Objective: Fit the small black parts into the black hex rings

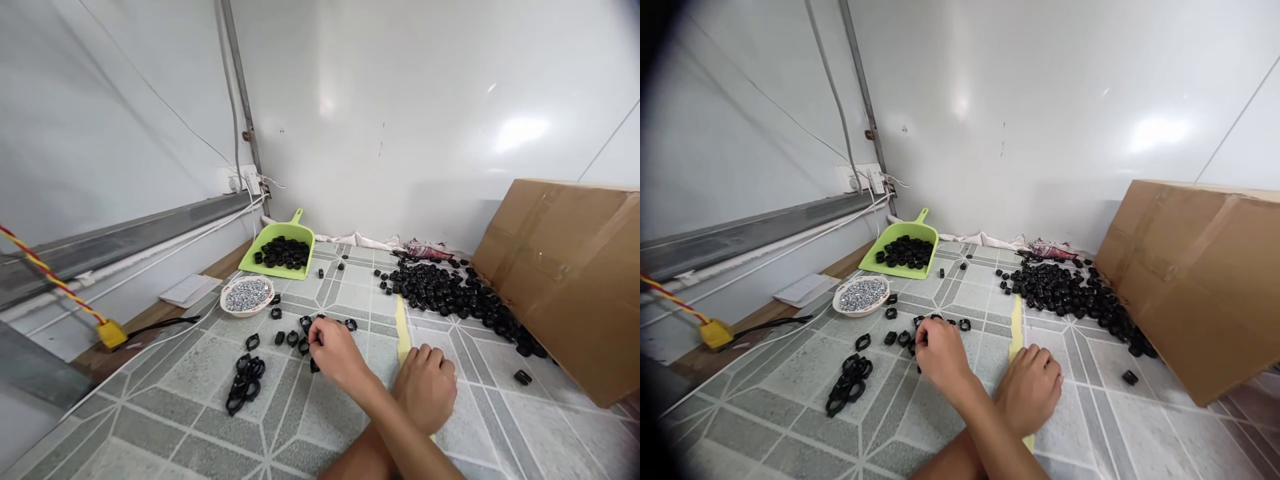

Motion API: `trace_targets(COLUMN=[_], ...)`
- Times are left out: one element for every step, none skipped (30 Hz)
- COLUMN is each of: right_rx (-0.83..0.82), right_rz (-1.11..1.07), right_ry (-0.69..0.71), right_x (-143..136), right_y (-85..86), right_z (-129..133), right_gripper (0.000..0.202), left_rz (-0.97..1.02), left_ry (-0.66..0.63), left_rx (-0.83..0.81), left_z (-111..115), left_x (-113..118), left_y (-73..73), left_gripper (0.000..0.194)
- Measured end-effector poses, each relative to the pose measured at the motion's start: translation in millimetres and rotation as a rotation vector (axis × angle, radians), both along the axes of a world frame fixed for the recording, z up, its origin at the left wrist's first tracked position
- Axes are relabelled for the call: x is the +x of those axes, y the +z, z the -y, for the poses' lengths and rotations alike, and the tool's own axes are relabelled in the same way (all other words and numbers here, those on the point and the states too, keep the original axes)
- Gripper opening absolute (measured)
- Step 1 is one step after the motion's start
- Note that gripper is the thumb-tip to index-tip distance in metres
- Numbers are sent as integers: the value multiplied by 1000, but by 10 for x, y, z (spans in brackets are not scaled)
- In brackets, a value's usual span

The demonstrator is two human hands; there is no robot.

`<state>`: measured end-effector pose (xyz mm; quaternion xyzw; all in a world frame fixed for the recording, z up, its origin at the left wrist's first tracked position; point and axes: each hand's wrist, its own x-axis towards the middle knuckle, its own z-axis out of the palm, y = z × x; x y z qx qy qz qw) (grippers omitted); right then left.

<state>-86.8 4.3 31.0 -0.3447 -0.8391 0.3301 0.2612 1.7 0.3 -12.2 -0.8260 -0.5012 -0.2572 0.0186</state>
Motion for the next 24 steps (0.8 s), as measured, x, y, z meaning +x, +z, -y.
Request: trace_targets(right_rx=[-29,-52,-65,-71,-73,-72,-74,-77,-78,-74,-67,-61,-59,-59,-65,-74,-86,-95,-103,-109,-110,-103,-86,-62], right_rz=[-8,-21,-40,-63,-83,-100,-109,-110,-107,-107,-116,-134,-154,-171,-179,-175,-160,-142,-123,-110,-102,-104,-118,-150], right_ry=[8,13,10,5,0,-3,1,13,30,42,33,-2,-64,-144,-222,-281,-310,-314,-301,-273,-235,-198,-166,-155], right_x=[2,4,5,6,6,6,6,7,11,20,38,65,104,150,200,247,283,305,308,295,269,236,208,193], right_y=[-10,-19,-29,-37,-43,-47,-47,-43,-34,-23,-9,4,12,14,5,-16,-47,-85,-124,-157,-174,-170,-142,-88], right_z=[-4,-6,-6,-2,5,14,22,28,27,14,-11,-51,-104,-165,-229,-288,-334,-362,-369,-353,-320,-275,-228,-185], right_gripper=[21,21,21,21,21,20,20,20,19,19,19,19,19,20,21,22,23,24,24,24,24,25,25,25], left_rz=[-2,-5,-7,-9,-10,-10,-9,-6,-3,1,7,12,18,24,28,30,30,28,24,20,22,30,45,66], left_ry=[1,3,6,7,7,6,6,9,13,17,22,26,31,39,52,68,84,94,97,88,72,56,42,35], left_rx=[6,11,14,15,14,12,8,3,-3,-7,-10,-13,-18,-25,-38,-53,-69,-80,-85,-82,-76,-69,-63,-63], left_z=[-1,-3,-3,-3,-2,0,3,5,5,2,-4,-13,-24,-37,-50,-63,-75,-84,-89,-90,-86,-79,-71,-66], left_x=[1,2,3,3,4,5,6,6,8,11,17,27,41,58,76,94,108,117,120,116,107,94,78,60], left_y=[0,1,2,4,6,7,8,7,4,-3,-14,-30,-50,-72,-95,-115,-132,-142,-145,-141,-130,-115,-99,-82], left_gripper=[17,17,17,16,16,16,16,15,15,14,13,12,12,11,11,11,11,11,12,12,11,11,10,8])
